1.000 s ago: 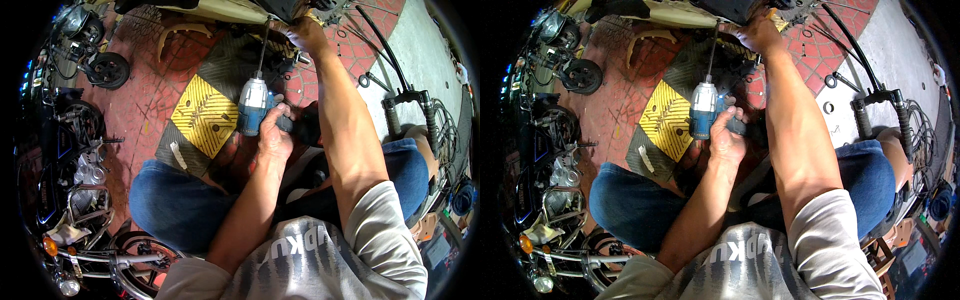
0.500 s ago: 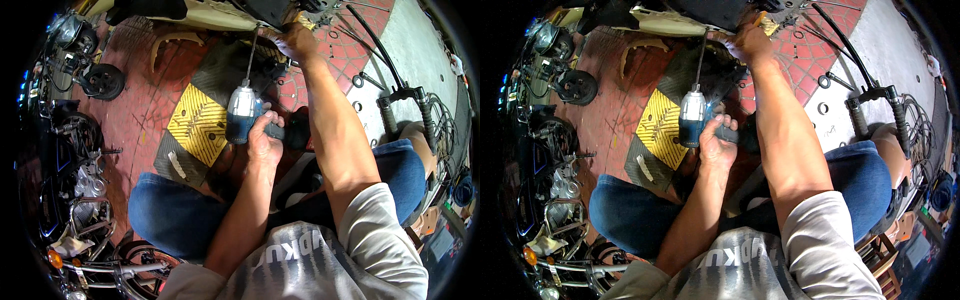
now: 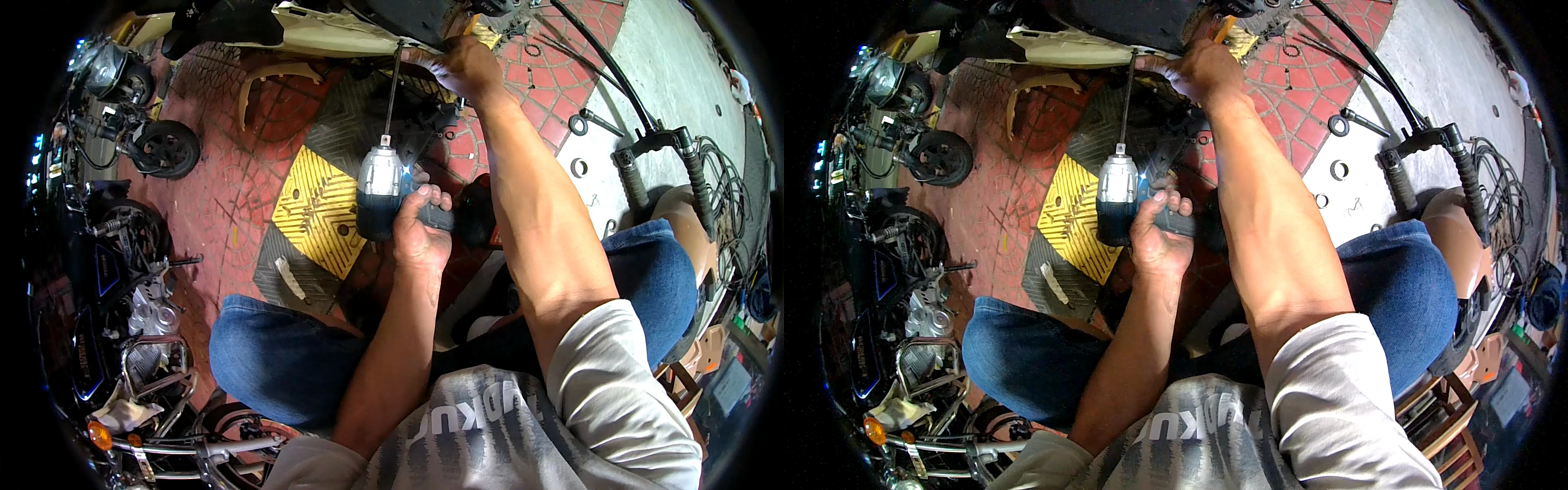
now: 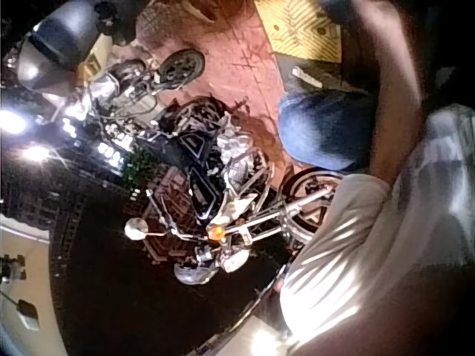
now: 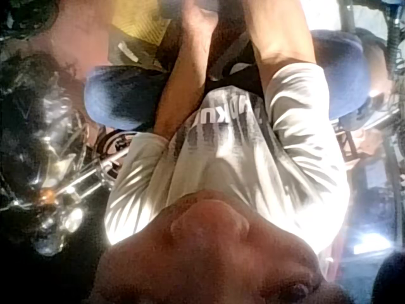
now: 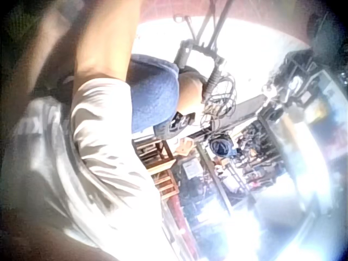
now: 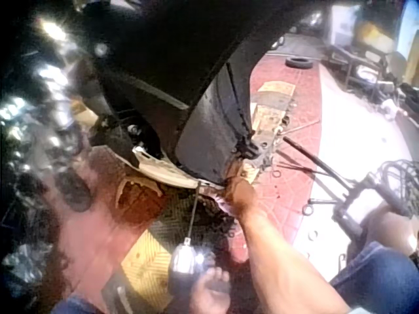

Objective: The person unfastens screws on a motorcycle panel using a power drill, removes a plastic fairing piece, and then installs it back onto the frame using the drill and a long-reach tool.

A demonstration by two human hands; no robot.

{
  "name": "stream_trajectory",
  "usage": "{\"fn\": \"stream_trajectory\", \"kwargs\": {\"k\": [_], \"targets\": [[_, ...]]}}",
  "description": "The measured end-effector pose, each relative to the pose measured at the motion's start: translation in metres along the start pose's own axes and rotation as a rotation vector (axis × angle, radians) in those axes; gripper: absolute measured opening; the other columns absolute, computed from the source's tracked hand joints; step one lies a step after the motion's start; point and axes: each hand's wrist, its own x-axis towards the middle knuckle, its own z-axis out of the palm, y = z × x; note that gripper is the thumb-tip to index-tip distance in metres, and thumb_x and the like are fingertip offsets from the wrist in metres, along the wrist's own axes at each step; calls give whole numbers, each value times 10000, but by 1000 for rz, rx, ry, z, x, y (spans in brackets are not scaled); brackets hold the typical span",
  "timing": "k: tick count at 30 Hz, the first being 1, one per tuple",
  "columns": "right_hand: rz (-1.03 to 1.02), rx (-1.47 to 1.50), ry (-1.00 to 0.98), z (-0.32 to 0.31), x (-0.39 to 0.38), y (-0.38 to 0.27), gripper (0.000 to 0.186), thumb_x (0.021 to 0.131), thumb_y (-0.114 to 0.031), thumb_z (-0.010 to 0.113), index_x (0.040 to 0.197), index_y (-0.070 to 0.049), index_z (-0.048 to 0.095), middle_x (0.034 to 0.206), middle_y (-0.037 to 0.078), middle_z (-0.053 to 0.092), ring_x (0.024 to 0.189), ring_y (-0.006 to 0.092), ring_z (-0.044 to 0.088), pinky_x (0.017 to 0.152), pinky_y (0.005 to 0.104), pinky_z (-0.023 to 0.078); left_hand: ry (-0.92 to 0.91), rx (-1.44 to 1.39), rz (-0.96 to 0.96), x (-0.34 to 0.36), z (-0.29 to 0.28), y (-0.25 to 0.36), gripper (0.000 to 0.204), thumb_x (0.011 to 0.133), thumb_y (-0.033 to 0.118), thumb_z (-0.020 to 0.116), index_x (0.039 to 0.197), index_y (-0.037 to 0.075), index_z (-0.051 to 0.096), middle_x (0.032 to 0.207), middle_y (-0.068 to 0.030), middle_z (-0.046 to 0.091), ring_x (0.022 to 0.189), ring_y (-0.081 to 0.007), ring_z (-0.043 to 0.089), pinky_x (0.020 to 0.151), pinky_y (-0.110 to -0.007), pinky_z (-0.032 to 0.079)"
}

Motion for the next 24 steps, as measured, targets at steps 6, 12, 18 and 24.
{"fn": "stream_trajectory", "kwargs": {"k": [6,12,18,24], "targets": [[30,729,-39,10,-14,-17,519,852,-457,820,1096,-11,717,1043,184,754,885,327,700,791,415,556,-70,34,-9,8,-11,11,244,826,78,681,1062,97,622,878,-18,591,787,-172,571,761,-340,479],[647,1727,-198,5,-29,-29,317,952,-251,709,1191,-69,606,958,127,698,851,287,709,751,432,600,-14,144,-106,11,-16,42,264,854,120,662,1111,81,616,822,-24,574,742,-200,569,762,-376,488],[590,1826,-26,30,-45,-56,447,984,-312,714,1296,-40,546,1191,130,649,1035,317,676,851,473,590,-64,188,-72,17,-24,57,336,817,130,690,1138,73,609,844,-36,580,766,-201,565,779,-369,481],[565,1827,-46,40,-46,-42,595,965,-352,742,1384,-8,496,1250,123,615,1150,324,635,954,476,553,-27,197,-103,16,-21,54,289,814,125,684,1093,95,616,775,-26,572,747,-222,546,800,-401,471]]}}
